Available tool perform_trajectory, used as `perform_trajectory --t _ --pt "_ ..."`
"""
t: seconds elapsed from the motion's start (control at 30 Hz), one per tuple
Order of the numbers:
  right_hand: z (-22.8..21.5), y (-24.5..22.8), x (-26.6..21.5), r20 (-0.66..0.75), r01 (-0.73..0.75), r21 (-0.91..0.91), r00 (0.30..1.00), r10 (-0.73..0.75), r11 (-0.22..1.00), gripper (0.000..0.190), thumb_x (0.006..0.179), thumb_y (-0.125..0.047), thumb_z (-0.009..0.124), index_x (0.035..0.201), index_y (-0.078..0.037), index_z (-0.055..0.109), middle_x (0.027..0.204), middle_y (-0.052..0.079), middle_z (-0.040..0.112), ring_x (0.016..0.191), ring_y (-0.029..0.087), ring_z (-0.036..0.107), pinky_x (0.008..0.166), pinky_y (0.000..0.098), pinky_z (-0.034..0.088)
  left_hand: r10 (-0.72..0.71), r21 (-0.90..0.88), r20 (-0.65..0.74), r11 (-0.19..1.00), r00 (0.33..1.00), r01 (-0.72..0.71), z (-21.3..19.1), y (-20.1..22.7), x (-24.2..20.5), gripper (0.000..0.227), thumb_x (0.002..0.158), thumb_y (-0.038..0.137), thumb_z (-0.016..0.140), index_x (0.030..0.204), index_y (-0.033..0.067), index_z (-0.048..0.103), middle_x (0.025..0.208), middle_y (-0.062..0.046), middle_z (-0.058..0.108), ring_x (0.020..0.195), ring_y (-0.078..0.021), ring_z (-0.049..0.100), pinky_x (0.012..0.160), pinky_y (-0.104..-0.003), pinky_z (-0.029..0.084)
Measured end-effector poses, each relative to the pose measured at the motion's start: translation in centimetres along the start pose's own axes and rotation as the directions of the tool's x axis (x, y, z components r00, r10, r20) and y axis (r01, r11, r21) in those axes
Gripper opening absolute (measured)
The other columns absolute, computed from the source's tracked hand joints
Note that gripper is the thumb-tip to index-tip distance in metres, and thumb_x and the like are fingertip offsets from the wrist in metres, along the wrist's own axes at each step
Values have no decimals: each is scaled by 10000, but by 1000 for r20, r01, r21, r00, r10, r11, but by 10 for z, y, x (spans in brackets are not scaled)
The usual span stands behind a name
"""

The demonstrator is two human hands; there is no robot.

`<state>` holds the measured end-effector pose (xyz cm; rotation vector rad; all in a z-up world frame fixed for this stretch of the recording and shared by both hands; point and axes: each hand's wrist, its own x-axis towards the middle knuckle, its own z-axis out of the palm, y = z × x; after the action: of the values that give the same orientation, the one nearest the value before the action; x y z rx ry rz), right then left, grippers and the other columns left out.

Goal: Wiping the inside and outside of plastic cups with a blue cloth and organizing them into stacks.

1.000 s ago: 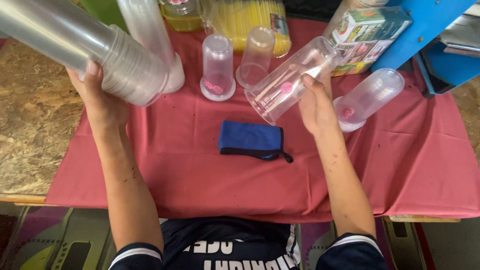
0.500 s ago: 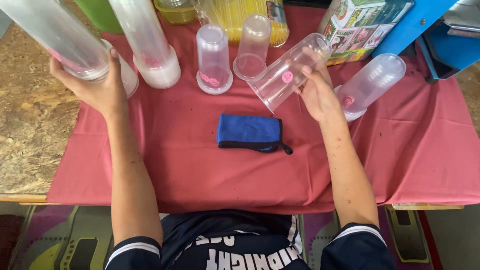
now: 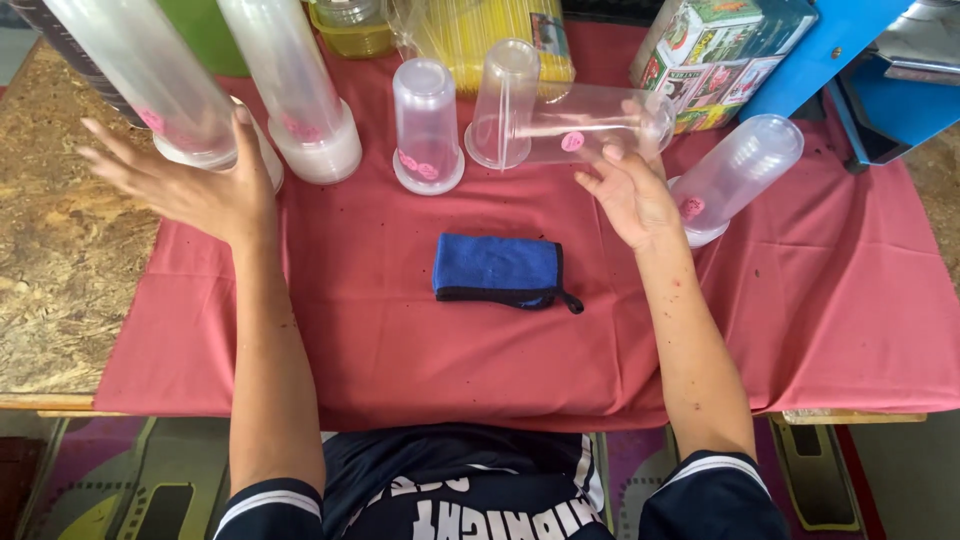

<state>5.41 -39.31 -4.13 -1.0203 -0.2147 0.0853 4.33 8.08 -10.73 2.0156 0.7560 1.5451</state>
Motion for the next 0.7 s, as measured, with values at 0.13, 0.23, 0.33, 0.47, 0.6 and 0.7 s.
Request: perform_trajectory --t 0.13,0.23,0.33,0.47,0.6,0.7 --pt "1 15 2 63 96 139 992 -105 986 195 935 -27 727 1110 -103 690 1353 95 679 1344 478 599 1082 497 562 224 -48 -165 971 961 -235 -32 59 2 1163 889 931 749 1691 395 99 1784 157 -60 1738 -155 -26 1532 -615 153" --pt "25 11 -9 148 116 91 981 -128 989 554 886 -324 850 1320 -188 532 1347 128 610 1307 396 622 1073 588 564 436 -286 -222 826 872 -486 -46 106 -19 936 811 737 879 1507 287 443 1550 -2 287 1498 -237 358 1301 -649 343" --pt "66 12 -28 123 87 145 987 -105 986 136 952 -226 736 953 -166 614 1349 180 619 1294 453 589 1021 696 554 657 -626 58 611 752 -485 -71 147 -50 586 739 529 982 983 83 690 971 -88 679 865 -291 617 849 -420 436" --pt "70 41 -34 294 291 -308 935 -200 906 659 947 -348 777 1443 -94 424 1239 122 525 1132 254 606 937 477 634 648 -790 407 603 643 -108 -74 162 -77 919 659 498 976 1365 47 597 1223 -241 679 1117 -462 670 966 -554 515" --pt "97 32 -52 546 445 -750 834 77 489 774 856 -300 857 1454 -15 457 1364 254 567 1316 434 525 1114 592 419 622 -785 617 437 483 440 -67 163 -85 660 845 220 842 1388 72 497 1275 -154 692 1193 -297 676 1069 -458 489" --pt "100 21 -49 542 426 -817 797 265 389 564 899 -245 781 1381 -27 585 1278 236 647 1231 439 598 1042 582 490 594 -710 684 408 424 574 -60 158 -90 527 936 237 756 1365 36 526 1273 -159 674 1181 -262 651 1061 -456 490"
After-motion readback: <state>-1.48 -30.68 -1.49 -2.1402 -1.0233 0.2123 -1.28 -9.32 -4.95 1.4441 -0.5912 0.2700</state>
